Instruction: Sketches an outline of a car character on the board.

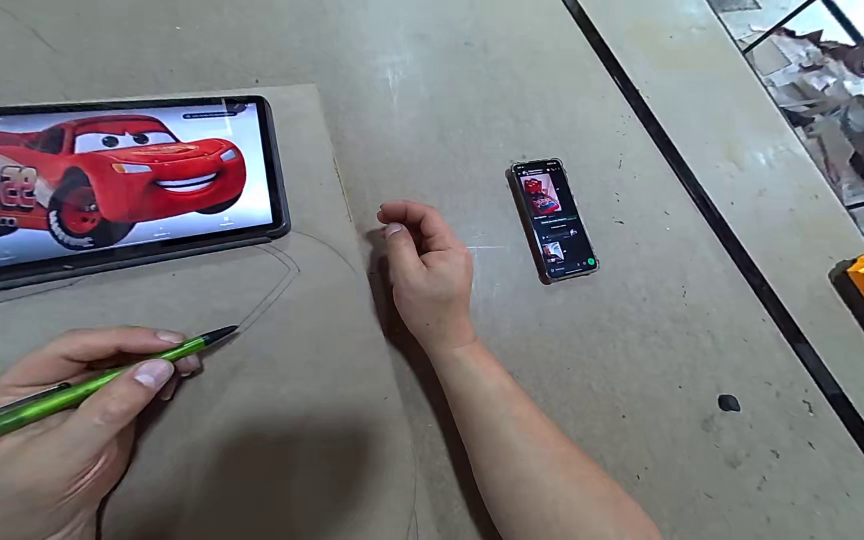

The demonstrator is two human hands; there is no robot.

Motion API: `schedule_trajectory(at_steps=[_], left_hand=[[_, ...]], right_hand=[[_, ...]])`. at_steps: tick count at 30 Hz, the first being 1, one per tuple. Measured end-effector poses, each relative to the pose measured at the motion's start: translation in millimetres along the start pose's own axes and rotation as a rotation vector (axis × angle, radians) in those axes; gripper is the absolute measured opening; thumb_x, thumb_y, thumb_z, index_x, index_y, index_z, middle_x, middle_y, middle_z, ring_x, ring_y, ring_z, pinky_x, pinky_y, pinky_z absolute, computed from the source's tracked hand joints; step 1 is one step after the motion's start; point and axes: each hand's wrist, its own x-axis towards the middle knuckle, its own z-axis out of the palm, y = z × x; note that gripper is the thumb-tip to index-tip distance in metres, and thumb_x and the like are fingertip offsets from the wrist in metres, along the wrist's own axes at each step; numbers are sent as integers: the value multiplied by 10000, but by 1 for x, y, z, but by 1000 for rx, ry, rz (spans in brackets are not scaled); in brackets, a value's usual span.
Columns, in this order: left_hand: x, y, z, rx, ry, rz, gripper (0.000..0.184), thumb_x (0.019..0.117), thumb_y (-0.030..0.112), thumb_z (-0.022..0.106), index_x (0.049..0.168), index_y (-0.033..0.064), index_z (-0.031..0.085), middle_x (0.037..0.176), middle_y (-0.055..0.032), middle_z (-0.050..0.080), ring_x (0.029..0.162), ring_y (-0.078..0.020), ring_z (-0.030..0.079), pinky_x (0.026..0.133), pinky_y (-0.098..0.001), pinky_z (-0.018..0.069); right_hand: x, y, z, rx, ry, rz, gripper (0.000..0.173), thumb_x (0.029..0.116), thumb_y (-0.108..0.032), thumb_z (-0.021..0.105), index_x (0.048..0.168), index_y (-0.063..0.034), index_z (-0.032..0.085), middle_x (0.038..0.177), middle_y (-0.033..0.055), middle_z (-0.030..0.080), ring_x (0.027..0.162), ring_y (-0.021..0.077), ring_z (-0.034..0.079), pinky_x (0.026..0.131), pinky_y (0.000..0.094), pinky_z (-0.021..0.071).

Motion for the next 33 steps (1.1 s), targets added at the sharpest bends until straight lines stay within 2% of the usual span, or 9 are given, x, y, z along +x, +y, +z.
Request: schedule_trajectory(at_steps=[4, 6, 9, 13, 17, 24, 29, 31, 33], left_hand=[[2, 7, 6, 12, 1, 5, 261, 899, 282, 763, 1077, 93, 732, 941, -44, 734, 735, -129, 686, 615, -227, 575], [2, 17, 13, 13, 5, -13, 261, 902, 286, 765, 1087, 103, 739, 973, -46, 735, 763, -140, 691, 653, -253, 591], [3, 26, 15, 23, 9, -40, 282, 915, 320, 750, 1105, 113, 747, 1004, -72, 739, 787, -171, 704, 679, -293, 609], [4, 30, 15, 7, -21, -41, 272, 958, 304, 692, 1099, 79, 757, 1009, -98, 732, 801, -183, 700, 703, -307, 612], [1, 32, 17, 10, 8, -61, 203, 947, 243, 684, 1033, 76, 763, 947, -107, 725, 743, -185, 689, 652, -297, 604], [-2, 37, 22, 21, 63, -61, 204, 925, 227, 735, 1061, 74, 743, 922, -107, 725, 700, -181, 686, 607, -282, 599], [3, 35, 16, -228, 130, -73, 174, 999, 108, 587, 1129, 15, 657, 989, -161, 736, 803, -235, 730, 721, -373, 636], [3, 34, 16, -234, 205, -66, 140, 1008, 70, 523, 1071, 30, 641, 948, -148, 739, 759, -219, 729, 683, -353, 632], [1, 34, 18, -170, 212, -72, 115, 981, 62, 524, 996, 62, 638, 904, -114, 729, 689, -179, 700, 614, -309, 609]], right_hand=[[0, 0, 0, 3, 1, -3, 211, 1000, -55, 567, 1141, -36, 724, 1062, 65, 742, 925, 140, 722, 804, 314, 629], [0, 0, -3, -6, -28, -17, 203, 1012, -75, 579, 1157, -40, 717, 1082, 63, 745, 969, 151, 727, 846, 339, 635], [-3, -4, -4, -29, -83, -13, 206, 1043, -127, 580, 1203, -79, 701, 1135, 39, 740, 1009, 150, 728, 875, 347, 635], [-2, -2, -2, -20, -38, -12, 194, 1024, -104, 584, 1172, -79, 707, 1110, 30, 750, 981, 148, 731, 872, 334, 629], [-4, -2, 0, 6, -24, 9, 192, 1024, -93, 573, 1161, -77, 706, 1104, 36, 748, 980, 159, 729, 858, 331, 627], [-5, -1, -1, 8, -27, 10, 186, 1023, -88, 574, 1156, -69, 704, 1097, 37, 749, 967, 148, 730, 858, 321, 625], [-4, 3, -3, -11, -69, -20, 184, 1024, -90, 572, 1165, -51, 683, 1098, 40, 744, 980, 150, 731, 889, 330, 626], [-2, 3, -2, 12, -62, -36, 178, 1014, -74, 577, 1152, -38, 684, 1086, 45, 744, 978, 147, 727, 888, 323, 621], [-1, 3, -2, 28, -62, -44, 180, 1013, -65, 565, 1150, -33, 678, 1084, 49, 741, 979, 151, 725, 889, 325, 619]])
